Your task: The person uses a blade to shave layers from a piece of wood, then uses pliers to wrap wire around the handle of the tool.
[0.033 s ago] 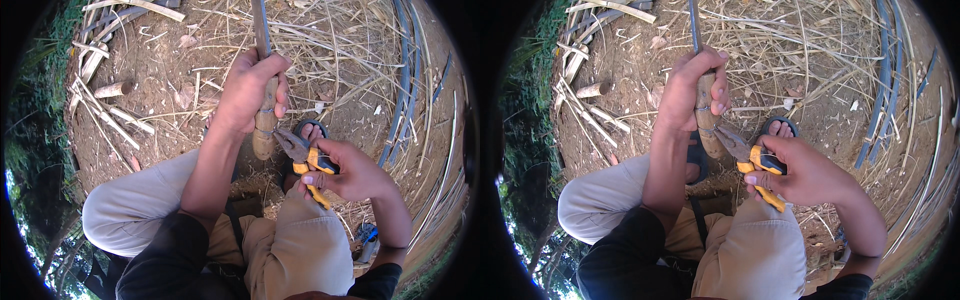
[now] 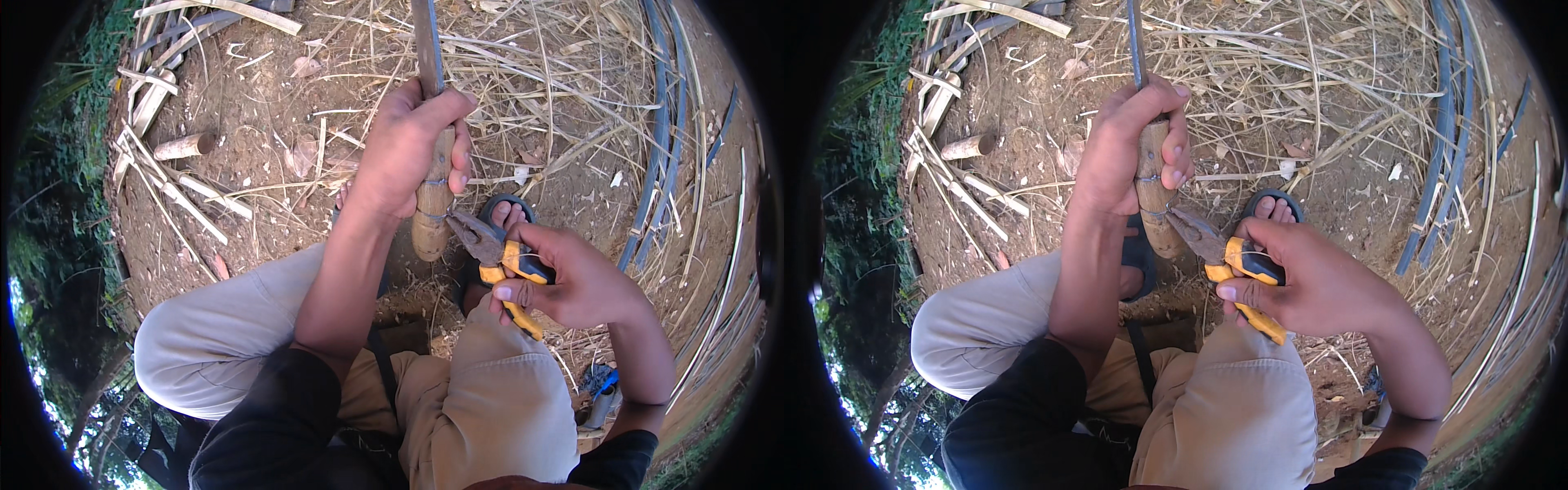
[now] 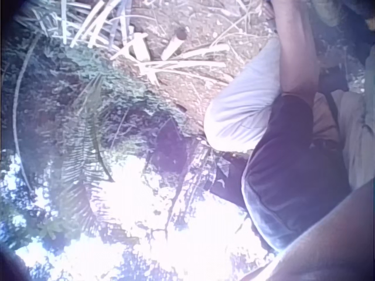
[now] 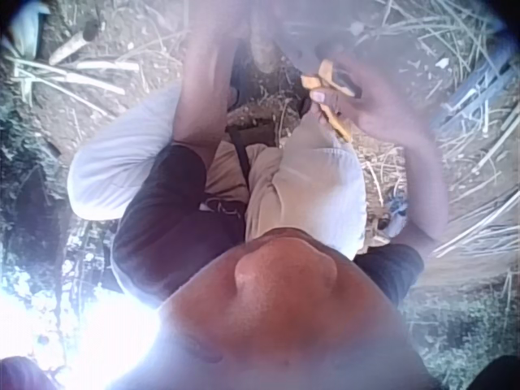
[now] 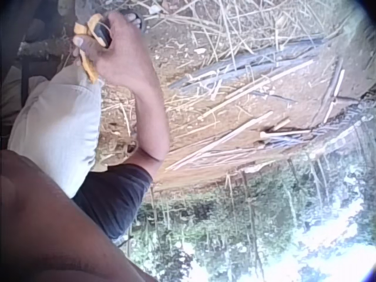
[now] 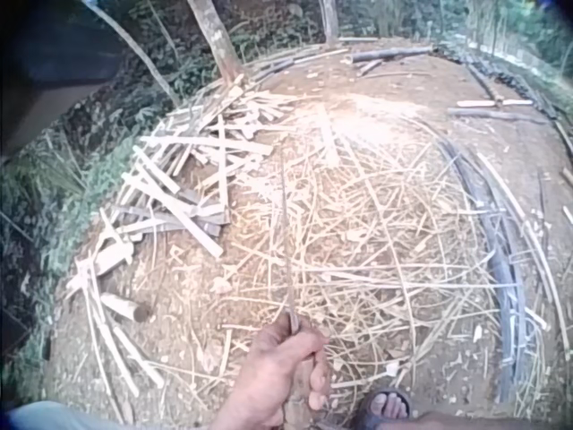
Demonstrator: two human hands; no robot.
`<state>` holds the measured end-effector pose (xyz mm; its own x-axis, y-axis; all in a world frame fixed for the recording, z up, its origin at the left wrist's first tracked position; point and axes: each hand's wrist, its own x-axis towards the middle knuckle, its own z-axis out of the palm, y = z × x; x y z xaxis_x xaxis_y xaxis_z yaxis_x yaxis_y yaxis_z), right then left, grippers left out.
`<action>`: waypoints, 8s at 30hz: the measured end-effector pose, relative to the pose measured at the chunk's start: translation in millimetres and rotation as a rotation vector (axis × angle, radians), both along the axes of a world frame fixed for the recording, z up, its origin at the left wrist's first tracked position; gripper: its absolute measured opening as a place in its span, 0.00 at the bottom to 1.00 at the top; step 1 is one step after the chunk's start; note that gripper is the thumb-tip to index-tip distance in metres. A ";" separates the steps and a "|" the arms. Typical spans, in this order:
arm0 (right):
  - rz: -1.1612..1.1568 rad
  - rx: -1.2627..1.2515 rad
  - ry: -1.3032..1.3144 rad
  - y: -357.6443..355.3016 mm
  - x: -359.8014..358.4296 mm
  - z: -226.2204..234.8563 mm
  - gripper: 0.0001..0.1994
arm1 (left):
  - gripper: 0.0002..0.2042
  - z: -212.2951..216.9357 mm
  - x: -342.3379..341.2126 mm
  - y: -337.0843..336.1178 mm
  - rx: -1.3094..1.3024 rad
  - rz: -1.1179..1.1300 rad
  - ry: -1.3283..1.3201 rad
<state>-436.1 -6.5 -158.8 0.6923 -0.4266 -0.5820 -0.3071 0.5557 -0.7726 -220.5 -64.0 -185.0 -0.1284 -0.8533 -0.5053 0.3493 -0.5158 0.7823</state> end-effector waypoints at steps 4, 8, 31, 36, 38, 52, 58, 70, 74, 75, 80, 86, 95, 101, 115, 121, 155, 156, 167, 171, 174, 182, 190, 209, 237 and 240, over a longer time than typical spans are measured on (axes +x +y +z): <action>0.091 -0.074 0.093 -7.1 1.0 11.4 0.11 | 0.07 0.6 -1.8 1.7 0.015 -0.008 -0.019; 0.102 -0.022 0.084 -2.8 2.9 19.8 0.11 | 0.07 -0.8 -4.3 4.4 0.026 -0.008 0.003; 0.153 0.551 0.130 0.0 0.8 9.0 0.17 | 0.09 9.8 -16.8 20.2 -0.027 -0.064 0.004; 0.338 -0.081 0.346 -4.3 13.8 24.6 0.19 | 0.09 10.8 -16.8 22.2 -0.042 -0.072 -0.077; 0.385 -0.376 0.434 -0.5 9.5 23.5 0.15 | 0.10 10.6 -17.4 22.6 -0.035 -0.074 -0.114; 0.309 -0.596 0.472 7.3 12.7 13.6 0.12 | 0.09 4.9 -15.7 20.4 -0.072 0.080 -0.107; 0.111 0.051 0.132 5.6 11.4 5.1 0.16 | 0.09 7.8 -17.3 23.0 -0.123 0.055 -0.143; 0.001 0.833 -0.143 -15.8 2.8 -6.7 0.22 | 0.09 4.0 -21.9 29.6 -0.170 0.094 -0.063; -0.046 0.881 -0.262 -11.0 -0.4 -14.8 0.22 | 0.09 -1.1 -22.7 32.3 -0.235 0.083 -0.015; -0.058 0.890 -0.295 -8.7 -1.1 -18.7 0.22 | 0.09 -2.3 -22.1 32.5 -0.251 0.073 0.002; -0.119 1.053 -0.401 -2.0 -5.1 -29.0 0.22 | 0.09 -4.3 -19.1 35.8 -0.374 0.040 0.086; -0.336 0.866 -0.361 13.6 -13.0 -10.4 0.20 | 0.12 -2.2 -17.4 37.2 -0.475 0.107 0.314; -0.453 0.772 -0.399 33.4 -33.1 18.0 0.20 | 0.15 14.4 -19.0 43.2 -0.499 0.099 0.323; -0.410 0.737 -0.430 33.1 -34.9 19.5 0.22 | 0.09 9.2 -10.1 42.5 -0.642 -0.022 0.317; -0.229 0.811 -0.355 12.4 -30.9 20.3 0.21 | 0.06 20.2 -1.2 39.0 -0.758 -0.100 0.316; -0.148 0.893 -0.314 1.7 -24.9 21.3 0.20 | 0.06 27.8 4.6 41.5 -0.818 -0.109 0.183; 0.312 -1.269 0.690 34.6 -3.4 34.2 0.20 | 0.10 35.1 -21.4 26.1 -0.257 0.187 -0.112; 0.349 -1.321 0.723 34.9 -4.2 34.0 0.20 | 0.10 32.2 -22.2 27.3 -0.225 0.174 -0.118; 0.414 -1.492 0.848 31.3 -11.3 41.5 0.19 | 0.12 30.8 -34.2 14.6 -0.145 0.140 -0.142; 0.313 -1.255 0.711 38.1 -4.3 40.2 0.25 | 0.12 30.0 -28.0 18.0 -0.154 0.098 -0.128; 0.256 -1.009 0.583 37.6 -6.0 37.4 0.30 | 0.12 23.6 -24.7 22.6 -0.144 0.081 -0.110; 0.142 -0.513 0.140 6.2 -17.8 37.3 0.31 | 0.12 31.9 -16.5 23.4 -0.139 0.034 -0.121; -0.084 0.438 -0.053 -2.3 -18.4 33.1 0.25 | 0.11 40.7 -23.7 29.2 -0.271 0.137 -0.094; -0.035 1.115 -0.629 6.8 -7.0 -21.1 0.38 | 0.12 46.0 -26.0 35.4 -0.355 0.141 -0.088; 0.280 -1.121 0.829 35.9 18.3 8.2 0.21 | 0.09 12.9 -26.6 21.1 -0.136 0.105 -0.132; 0.286 -1.173 0.859 35.9 15.7 10.4 0.22 | 0.09 15.0 -28.0 15.5 -0.096 0.102 -0.106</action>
